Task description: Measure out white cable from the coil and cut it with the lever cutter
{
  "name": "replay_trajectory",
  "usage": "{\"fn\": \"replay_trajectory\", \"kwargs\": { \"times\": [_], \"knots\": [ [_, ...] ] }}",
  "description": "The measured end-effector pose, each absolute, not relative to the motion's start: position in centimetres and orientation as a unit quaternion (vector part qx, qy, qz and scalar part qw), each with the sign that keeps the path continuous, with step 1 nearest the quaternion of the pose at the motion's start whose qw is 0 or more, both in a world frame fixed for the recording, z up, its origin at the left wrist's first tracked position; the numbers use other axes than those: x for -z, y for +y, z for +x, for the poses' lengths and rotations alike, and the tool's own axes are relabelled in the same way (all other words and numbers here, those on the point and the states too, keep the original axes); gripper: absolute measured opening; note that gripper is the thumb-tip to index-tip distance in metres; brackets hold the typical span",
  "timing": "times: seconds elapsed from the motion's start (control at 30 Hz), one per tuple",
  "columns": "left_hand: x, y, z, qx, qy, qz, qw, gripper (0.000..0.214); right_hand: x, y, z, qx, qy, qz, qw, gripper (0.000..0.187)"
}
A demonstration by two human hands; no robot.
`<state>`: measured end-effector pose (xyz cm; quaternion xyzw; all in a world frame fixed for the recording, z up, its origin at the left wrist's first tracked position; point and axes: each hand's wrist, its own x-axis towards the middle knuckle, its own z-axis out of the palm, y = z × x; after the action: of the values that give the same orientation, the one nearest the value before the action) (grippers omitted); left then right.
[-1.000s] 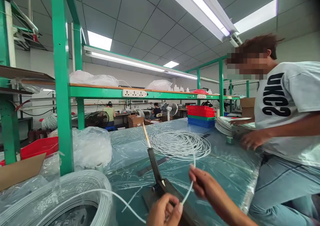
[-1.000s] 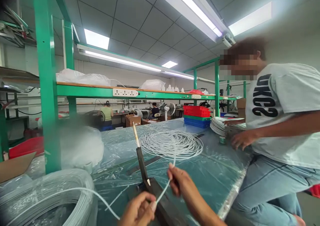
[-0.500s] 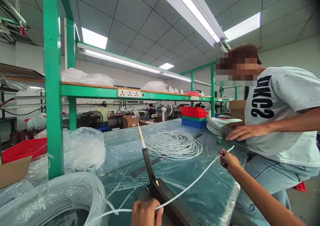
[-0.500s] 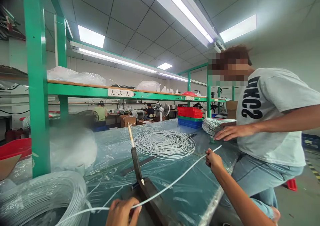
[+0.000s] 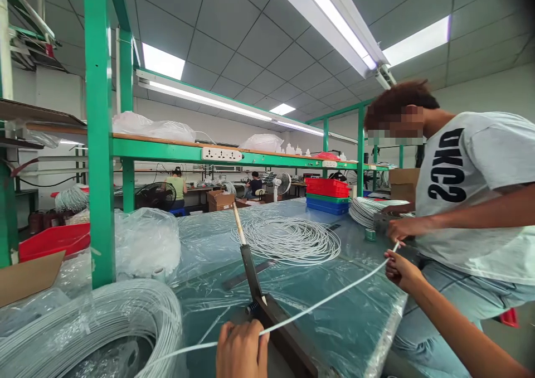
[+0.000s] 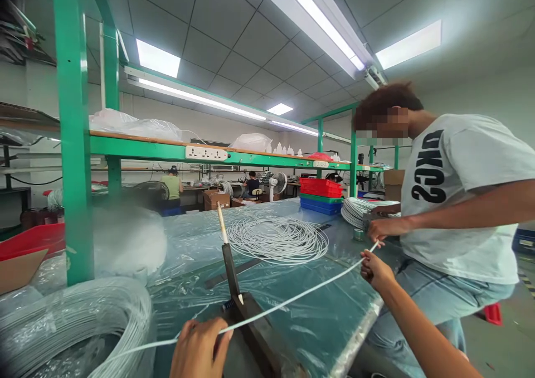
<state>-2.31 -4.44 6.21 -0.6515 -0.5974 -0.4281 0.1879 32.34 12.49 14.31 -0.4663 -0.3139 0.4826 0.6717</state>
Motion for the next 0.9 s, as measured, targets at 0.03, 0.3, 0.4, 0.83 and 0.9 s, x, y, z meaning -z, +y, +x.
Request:
{"fn": "replay_trajectory", "kwargs": {
  "times": [0.03,0.3,0.4,0.83,0.9],
  "knots": [
    [-6.9,-4.9,-2.4,0.424,-0.605,-0.649,0.184,0.016,-14.4,11.7,31.4,-0.513,-0.304,-0.462,0.656,0.032],
    [-12.2,-8.4,-4.1,0.45,-0.655,-0.602,0.077,0.019,-14.1,4.1,16.7,-0.726,-0.382,-0.32,0.473,0.02],
    [-13.9,-10.0,-5.3,0.392,-0.69,-0.607,0.032,0.024,-14.8,1.2,11.8,-0.775,-0.429,-0.226,0.405,0.027],
    [-13.1,-12.9,-14.0,0.396,-0.726,-0.56,-0.055,0.038,-18.9,7.8,17.2,-0.572,-0.476,-0.268,0.612,0.034],
    [-12.9,-12.9,-14.8,0.35,-0.747,-0.566,-0.024,0.033,-18.8,9.3,19.8,-0.534,-0.482,-0.32,0.617,0.036]
  ]
}}
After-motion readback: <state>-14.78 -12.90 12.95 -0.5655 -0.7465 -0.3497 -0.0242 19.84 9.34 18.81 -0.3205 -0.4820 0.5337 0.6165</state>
